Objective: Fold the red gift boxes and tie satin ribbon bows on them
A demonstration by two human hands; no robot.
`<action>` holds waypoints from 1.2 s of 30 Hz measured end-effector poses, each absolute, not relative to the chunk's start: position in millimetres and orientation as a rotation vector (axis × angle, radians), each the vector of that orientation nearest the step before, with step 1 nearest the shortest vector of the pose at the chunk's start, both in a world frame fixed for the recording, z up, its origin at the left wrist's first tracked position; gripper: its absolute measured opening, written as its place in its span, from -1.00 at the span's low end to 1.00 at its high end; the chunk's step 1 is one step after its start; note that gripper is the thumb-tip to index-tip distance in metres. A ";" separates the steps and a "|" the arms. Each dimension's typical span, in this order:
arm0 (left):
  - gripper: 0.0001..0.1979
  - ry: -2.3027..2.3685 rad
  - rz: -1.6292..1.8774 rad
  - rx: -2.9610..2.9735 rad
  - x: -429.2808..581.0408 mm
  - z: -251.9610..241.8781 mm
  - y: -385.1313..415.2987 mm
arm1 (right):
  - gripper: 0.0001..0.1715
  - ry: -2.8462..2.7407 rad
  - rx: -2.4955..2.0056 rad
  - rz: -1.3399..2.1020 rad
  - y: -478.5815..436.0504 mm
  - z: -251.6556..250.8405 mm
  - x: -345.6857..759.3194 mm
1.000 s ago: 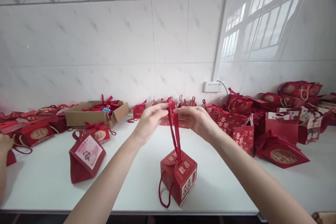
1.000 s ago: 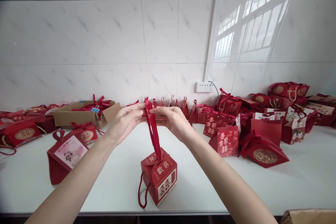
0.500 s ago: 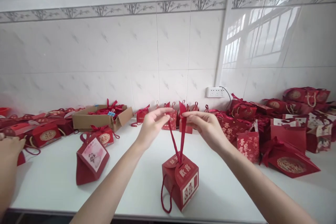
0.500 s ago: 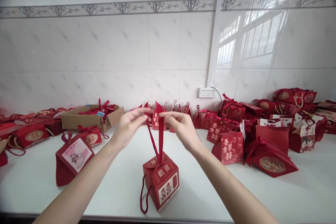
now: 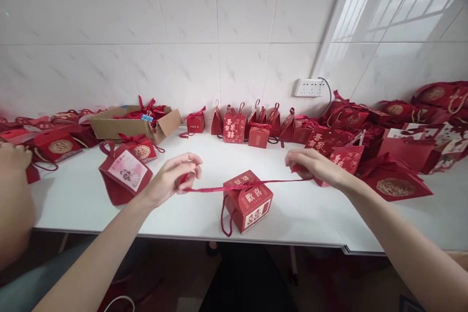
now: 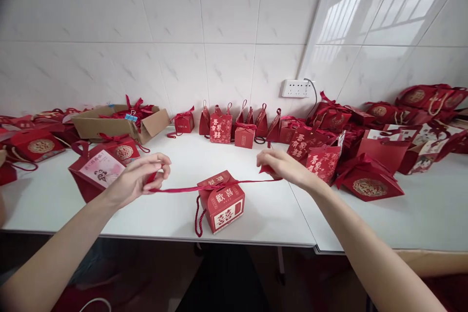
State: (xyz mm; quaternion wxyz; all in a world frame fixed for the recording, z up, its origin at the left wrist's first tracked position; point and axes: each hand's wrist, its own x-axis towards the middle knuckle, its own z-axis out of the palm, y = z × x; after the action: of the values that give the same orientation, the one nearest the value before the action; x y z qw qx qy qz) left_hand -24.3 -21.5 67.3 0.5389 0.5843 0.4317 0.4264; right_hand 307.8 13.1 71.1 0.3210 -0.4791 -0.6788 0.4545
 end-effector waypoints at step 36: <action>-0.70 1.121 0.259 1.824 5.9 40.6 -18.0 | -0.51 -2.020 -1.097 1.639 -14.3 35.7 269.9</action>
State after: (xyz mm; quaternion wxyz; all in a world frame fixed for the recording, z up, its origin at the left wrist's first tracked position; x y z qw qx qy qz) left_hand 5.9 -18.0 40.6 0.4729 0.7451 0.4582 0.1057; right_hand 269.9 -14.3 35.7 0.1586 -0.3837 -0.7065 0.5731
